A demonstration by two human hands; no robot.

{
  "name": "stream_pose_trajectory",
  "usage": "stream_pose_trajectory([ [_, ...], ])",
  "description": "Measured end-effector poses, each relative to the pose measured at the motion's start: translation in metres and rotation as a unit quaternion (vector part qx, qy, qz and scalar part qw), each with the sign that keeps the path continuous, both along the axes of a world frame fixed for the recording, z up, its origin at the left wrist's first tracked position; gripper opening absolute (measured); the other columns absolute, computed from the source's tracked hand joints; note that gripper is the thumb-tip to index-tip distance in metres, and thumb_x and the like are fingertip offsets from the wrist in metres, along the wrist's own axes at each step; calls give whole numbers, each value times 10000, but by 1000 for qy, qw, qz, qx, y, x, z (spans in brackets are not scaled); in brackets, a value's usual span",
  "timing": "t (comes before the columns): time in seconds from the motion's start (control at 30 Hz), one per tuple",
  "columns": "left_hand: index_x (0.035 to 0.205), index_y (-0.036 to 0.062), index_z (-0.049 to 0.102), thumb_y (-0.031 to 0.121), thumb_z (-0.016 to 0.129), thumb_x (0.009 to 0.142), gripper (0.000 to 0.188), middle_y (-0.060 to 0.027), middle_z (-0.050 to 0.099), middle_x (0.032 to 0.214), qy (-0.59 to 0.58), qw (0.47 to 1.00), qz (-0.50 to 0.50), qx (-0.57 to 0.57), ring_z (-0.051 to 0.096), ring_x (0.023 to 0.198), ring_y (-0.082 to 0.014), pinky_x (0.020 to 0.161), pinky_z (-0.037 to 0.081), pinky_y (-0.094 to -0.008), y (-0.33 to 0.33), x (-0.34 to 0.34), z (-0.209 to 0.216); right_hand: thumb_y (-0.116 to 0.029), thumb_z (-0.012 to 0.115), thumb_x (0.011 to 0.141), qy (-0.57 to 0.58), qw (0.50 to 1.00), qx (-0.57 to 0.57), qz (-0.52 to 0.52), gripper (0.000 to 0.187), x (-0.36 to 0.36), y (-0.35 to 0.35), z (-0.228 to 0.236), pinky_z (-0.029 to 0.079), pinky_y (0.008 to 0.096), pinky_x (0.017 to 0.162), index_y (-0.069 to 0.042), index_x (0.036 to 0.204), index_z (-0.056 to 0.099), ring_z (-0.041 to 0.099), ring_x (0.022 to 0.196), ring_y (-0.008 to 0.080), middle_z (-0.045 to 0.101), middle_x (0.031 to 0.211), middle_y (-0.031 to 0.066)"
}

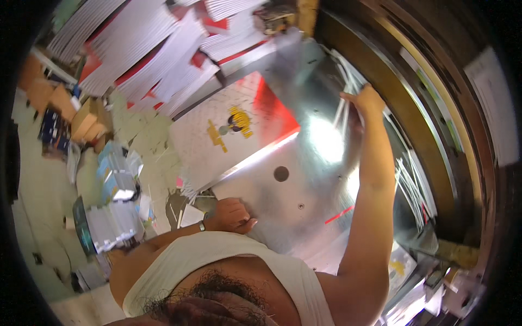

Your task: The person aligns and trims stacks of books using a paper cutting machine, gathers and stacks the cut books, and clears paper trimmings from the table by hand.

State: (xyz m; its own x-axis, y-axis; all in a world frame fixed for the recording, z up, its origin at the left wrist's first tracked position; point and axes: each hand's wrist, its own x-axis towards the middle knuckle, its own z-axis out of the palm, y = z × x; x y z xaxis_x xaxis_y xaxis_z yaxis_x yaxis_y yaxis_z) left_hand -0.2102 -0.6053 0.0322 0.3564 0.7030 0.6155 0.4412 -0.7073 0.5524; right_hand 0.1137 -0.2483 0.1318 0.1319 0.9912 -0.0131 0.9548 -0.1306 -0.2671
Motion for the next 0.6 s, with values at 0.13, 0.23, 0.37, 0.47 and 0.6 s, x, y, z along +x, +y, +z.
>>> stream_pose_trajectory([
  [0.13,626,147,524,144,789,700,274,-31,500,578,5,999,18,-33,506,502,-234,462,418,-363,-1,17,-1,-562,839,625,-94,989,114,26,793,2,15,-27,491,446,936,-25,1167,622,611,1131,348,628,1187,201],
  [0.23,634,133,519,145,785,708,276,-44,496,573,11,999,33,-40,510,506,-246,475,422,-376,-5,30,-2,-421,749,782,12,997,75,22,551,10,-5,-44,495,477,933,-45,1160,611,628,1093,388,655,1144,223],
  [0.37,627,131,500,150,760,739,284,-43,493,562,12,999,45,-23,493,502,-261,473,393,-374,-5,49,-7,-169,545,884,39,994,81,-56,252,19,-66,-59,512,508,875,-44,1093,610,662,993,419,685,1038,245],
  [0.47,642,119,502,123,760,735,275,-41,454,565,9,998,59,-32,442,488,-235,455,324,-373,-9,59,-15,-145,512,866,84,993,51,-72,234,11,-131,-62,506,519,848,-52,1063,598,657,954,434,683,989,252],
  [0.6,649,115,497,123,759,748,280,-41,456,576,4,998,51,-34,437,496,-224,465,324,-358,-11,66,-15,-156,527,863,63,994,10,-89,204,40,-230,-72,497,508,847,-65,1038,581,644,959,418,679,995,228],
])
